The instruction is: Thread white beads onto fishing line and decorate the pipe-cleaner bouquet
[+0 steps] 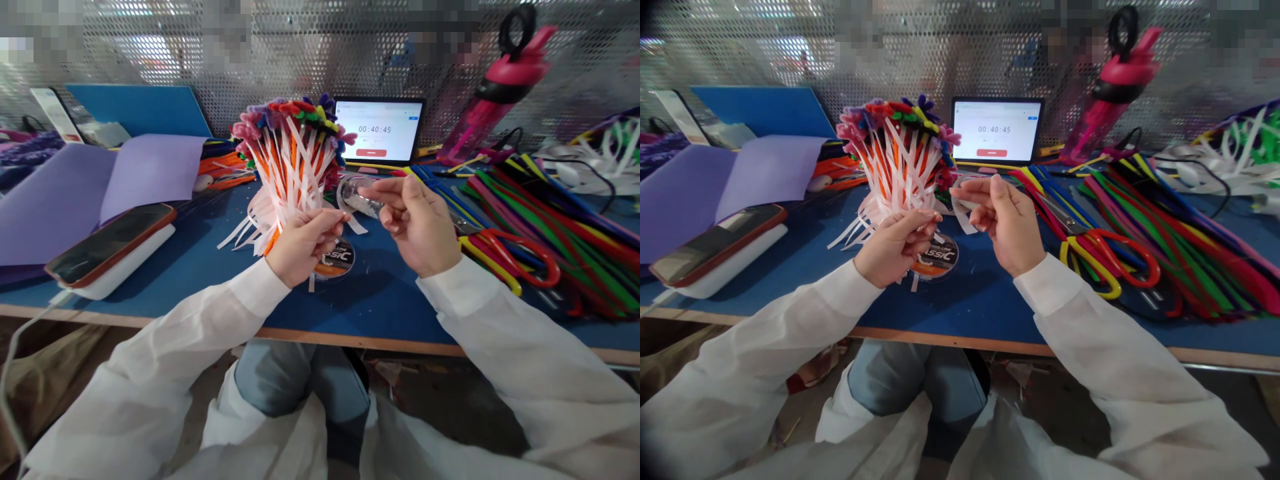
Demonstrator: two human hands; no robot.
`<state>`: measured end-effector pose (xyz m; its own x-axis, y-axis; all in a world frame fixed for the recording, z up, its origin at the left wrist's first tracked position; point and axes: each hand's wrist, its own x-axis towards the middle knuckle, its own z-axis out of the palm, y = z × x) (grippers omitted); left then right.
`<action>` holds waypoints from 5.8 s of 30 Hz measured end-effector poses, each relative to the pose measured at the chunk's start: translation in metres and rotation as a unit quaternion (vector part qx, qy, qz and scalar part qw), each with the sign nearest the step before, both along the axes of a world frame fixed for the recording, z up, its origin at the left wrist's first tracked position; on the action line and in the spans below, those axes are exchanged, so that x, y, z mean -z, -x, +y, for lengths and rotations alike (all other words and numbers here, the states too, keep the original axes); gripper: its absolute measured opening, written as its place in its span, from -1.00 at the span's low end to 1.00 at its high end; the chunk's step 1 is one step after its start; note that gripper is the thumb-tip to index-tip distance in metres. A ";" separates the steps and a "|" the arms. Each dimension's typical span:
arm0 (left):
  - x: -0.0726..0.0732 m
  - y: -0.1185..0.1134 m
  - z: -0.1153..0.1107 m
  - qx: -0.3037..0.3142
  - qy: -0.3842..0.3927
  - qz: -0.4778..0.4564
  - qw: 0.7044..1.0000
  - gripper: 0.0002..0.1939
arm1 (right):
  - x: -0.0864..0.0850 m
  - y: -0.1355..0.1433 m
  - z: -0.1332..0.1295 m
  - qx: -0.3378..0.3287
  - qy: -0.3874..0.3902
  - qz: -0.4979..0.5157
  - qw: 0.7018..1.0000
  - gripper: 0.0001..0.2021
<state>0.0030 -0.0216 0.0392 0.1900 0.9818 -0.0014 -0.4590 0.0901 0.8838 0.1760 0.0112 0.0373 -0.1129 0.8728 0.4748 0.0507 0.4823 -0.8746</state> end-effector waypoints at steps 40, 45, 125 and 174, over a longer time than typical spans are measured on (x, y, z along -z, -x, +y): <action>-0.004 -0.005 -0.002 -0.044 -0.017 0.079 0.996 -0.86 | -0.019 -0.008 -0.012 -0.016 -0.216 -0.296 0.930 -0.90; -0.002 -0.004 -0.001 -0.030 -0.022 0.069 0.997 -0.90 | -0.018 -0.008 -0.010 -0.041 -0.184 -0.284 0.940 -0.92; -0.003 0.000 0.000 0.026 0.012 0.054 0.998 -0.84 | -0.007 -0.002 -0.003 -0.117 0.015 0.004 0.993 -0.90; 0.001 -0.001 -0.002 0.008 -0.028 0.115 0.993 -0.73 | -0.009 -0.003 0.003 -0.162 0.204 0.156 0.953 -0.85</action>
